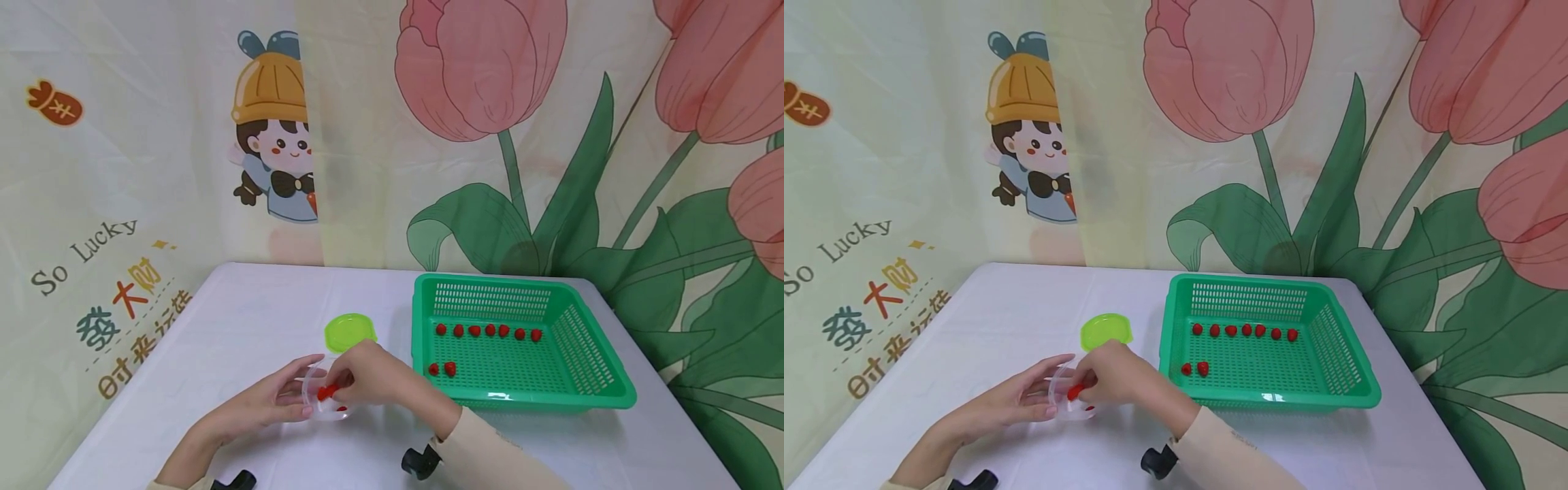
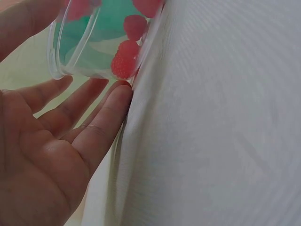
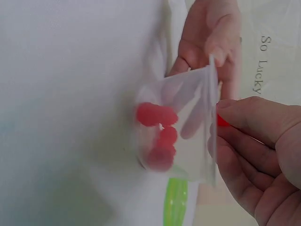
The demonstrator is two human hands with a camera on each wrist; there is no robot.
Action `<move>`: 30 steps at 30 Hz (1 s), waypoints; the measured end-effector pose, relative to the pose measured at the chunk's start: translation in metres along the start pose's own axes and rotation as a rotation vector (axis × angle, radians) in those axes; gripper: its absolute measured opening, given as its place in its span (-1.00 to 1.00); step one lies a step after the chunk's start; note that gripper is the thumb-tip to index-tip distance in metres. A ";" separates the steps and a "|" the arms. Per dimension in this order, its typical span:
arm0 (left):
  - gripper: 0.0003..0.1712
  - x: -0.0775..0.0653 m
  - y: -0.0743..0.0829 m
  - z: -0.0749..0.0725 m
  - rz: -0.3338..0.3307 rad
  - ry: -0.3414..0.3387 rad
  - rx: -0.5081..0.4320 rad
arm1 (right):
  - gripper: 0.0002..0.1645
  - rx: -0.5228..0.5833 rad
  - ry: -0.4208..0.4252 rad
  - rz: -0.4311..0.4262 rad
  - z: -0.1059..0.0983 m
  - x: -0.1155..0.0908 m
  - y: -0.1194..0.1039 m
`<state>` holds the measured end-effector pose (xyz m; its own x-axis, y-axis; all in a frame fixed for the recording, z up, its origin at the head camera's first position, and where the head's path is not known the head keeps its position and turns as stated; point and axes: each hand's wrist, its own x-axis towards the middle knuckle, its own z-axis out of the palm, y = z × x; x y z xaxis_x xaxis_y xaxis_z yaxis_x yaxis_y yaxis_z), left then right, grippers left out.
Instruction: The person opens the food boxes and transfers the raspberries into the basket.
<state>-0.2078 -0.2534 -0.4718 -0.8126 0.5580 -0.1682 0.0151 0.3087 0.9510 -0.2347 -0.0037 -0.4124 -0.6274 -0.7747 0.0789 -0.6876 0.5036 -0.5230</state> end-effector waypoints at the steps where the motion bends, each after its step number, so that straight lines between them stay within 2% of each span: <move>1: -0.09 0.000 0.000 0.000 -0.004 0.004 0.004 | -0.81 0.010 0.009 0.002 -0.004 -0.003 0.000; 9: -0.08 0.000 0.001 0.001 -0.026 0.027 0.019 | -0.83 0.040 0.090 0.015 -0.033 -0.031 0.005; 16: -0.08 0.001 -0.001 0.001 -0.008 0.028 0.023 | -0.88 0.042 0.178 0.005 -0.058 -0.059 0.021; 20: -0.09 0.001 -0.002 0.000 0.013 0.022 0.023 | -0.85 0.073 0.217 0.060 -0.071 -0.077 0.033; 30: -0.09 0.000 -0.003 0.000 0.020 0.015 0.017 | -0.84 0.036 0.318 0.156 -0.098 -0.116 0.063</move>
<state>-0.2083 -0.2541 -0.4743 -0.8206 0.5526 -0.1455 0.0407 0.3105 0.9497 -0.2412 0.1548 -0.3717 -0.8103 -0.5287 0.2528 -0.5646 0.5888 -0.5784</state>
